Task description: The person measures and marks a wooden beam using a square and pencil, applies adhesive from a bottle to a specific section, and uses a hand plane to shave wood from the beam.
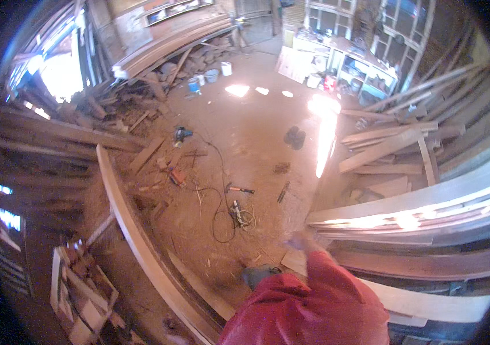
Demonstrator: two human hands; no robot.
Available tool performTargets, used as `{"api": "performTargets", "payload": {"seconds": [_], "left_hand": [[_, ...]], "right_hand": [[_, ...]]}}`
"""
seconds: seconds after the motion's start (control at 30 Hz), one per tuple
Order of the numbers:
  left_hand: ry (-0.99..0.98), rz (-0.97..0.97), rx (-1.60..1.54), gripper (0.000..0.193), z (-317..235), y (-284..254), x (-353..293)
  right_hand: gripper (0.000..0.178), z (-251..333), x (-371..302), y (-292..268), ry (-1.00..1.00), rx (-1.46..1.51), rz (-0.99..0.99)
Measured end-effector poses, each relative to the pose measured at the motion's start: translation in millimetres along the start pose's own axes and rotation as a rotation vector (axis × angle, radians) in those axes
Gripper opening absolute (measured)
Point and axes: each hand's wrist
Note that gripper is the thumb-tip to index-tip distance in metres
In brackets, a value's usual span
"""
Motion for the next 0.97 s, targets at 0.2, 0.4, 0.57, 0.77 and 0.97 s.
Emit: {"api": "performTargets", "payload": {"seconds": [0.2,0.4,0.57,0.77,0.97], "left_hand": [[0.207,0.551,0.382,0.03,-90,195,16],[0.173,1.008,0.977,0.046,-75,296,58],[0.236,1.083,1.106,0.059,-142,398,120],[0.369,0.954,0.939,0.059,-230,539,195],[0.205,1.035,0.793,0.06,-350,695,196]], "right_hand": [[0.033,-78,-66,45,0.452,0.195,-0.281],[0.03,-27,-3,64,0.246,0.117,0.024],[0.034,-73,68,-1,0.289,0.371,-0.367],[0.043,-121,142,-122,0.464,0.505,-0.974],[0.049,-162,233,-234,0.333,0.912,-1.017]]}}
Point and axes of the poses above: each hand's wrist, its own x-axis towards the middle knuckle, its own y-axis out of the palm, z = x × y, and after that the axes turned 15 degrees about -y, right-handed
